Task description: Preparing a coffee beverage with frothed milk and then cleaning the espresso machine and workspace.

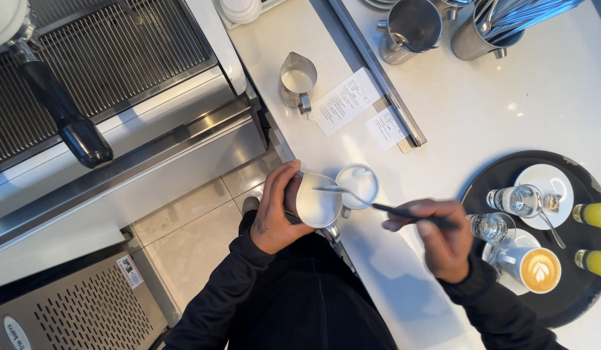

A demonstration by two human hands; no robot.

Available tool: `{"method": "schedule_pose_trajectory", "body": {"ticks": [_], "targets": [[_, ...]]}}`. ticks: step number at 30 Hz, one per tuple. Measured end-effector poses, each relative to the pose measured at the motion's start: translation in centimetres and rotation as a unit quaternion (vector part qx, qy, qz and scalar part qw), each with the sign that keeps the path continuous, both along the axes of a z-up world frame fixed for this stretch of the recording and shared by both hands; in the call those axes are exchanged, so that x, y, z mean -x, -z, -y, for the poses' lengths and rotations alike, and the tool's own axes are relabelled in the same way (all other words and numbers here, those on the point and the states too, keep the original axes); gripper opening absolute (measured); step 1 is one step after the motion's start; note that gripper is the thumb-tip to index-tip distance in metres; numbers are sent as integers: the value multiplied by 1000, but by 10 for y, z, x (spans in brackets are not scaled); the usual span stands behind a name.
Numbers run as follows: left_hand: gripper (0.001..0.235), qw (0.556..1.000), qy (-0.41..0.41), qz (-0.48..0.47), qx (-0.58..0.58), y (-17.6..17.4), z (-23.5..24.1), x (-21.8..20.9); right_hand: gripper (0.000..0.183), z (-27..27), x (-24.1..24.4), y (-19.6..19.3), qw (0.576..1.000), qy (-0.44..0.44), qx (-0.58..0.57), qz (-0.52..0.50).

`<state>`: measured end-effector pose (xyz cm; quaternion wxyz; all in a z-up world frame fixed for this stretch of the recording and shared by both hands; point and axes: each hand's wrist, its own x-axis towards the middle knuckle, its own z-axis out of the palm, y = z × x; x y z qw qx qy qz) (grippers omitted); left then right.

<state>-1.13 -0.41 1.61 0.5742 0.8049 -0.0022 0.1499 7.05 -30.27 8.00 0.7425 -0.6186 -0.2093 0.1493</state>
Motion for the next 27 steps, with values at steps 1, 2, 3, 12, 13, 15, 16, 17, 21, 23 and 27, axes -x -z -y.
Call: {"method": "schedule_pose_trajectory", "body": {"ticks": [1, 2, 3, 12, 13, 15, 16, 17, 21, 23, 27], "targets": [[103, 1000, 1, 1, 0, -2, 1, 0, 20, -6, 2, -2, 1000, 1, 0, 1], [103, 1000, 6, 12, 0, -4, 1, 2, 21, -13, 3, -4, 995, -39, 37, 88], [104, 1000, 11, 24, 1, -6, 1, 3, 22, -19, 5, -6, 979, -79, 74, 175], [106, 998, 47, 31, 36, -8, 1, 10, 24, -22, 11, -16, 924, -94, 177, 326], [106, 998, 45, 31, 37, -7, 1, 10, 24, -19, 15, -15, 924, -95, 178, 326], [106, 998, 38, 32, 28, -6, 2, 10, 19, -14, 23, -13, 950, -92, 156, 253], [106, 998, 38, 33, 28, -6, 3, 9, 19, -13, 29, -10, 950, -92, 156, 254], [106, 999, 29, 34, 25, -6, 4, 8, 20, -12, 34, -6, 966, -79, 127, 210], [107, 998, -13, 64, -3, -7, 11, 6, 20, -13, 59, 5, 991, -38, 51, 116], [106, 997, -32, 65, -22, -8, 15, 6, 20, -25, 71, 7, 999, -4, 4, 53], [108, 995, -67, 47, -58, -5, 17, 5, 17, -43, 78, 10, 980, 105, -129, -106]]}}
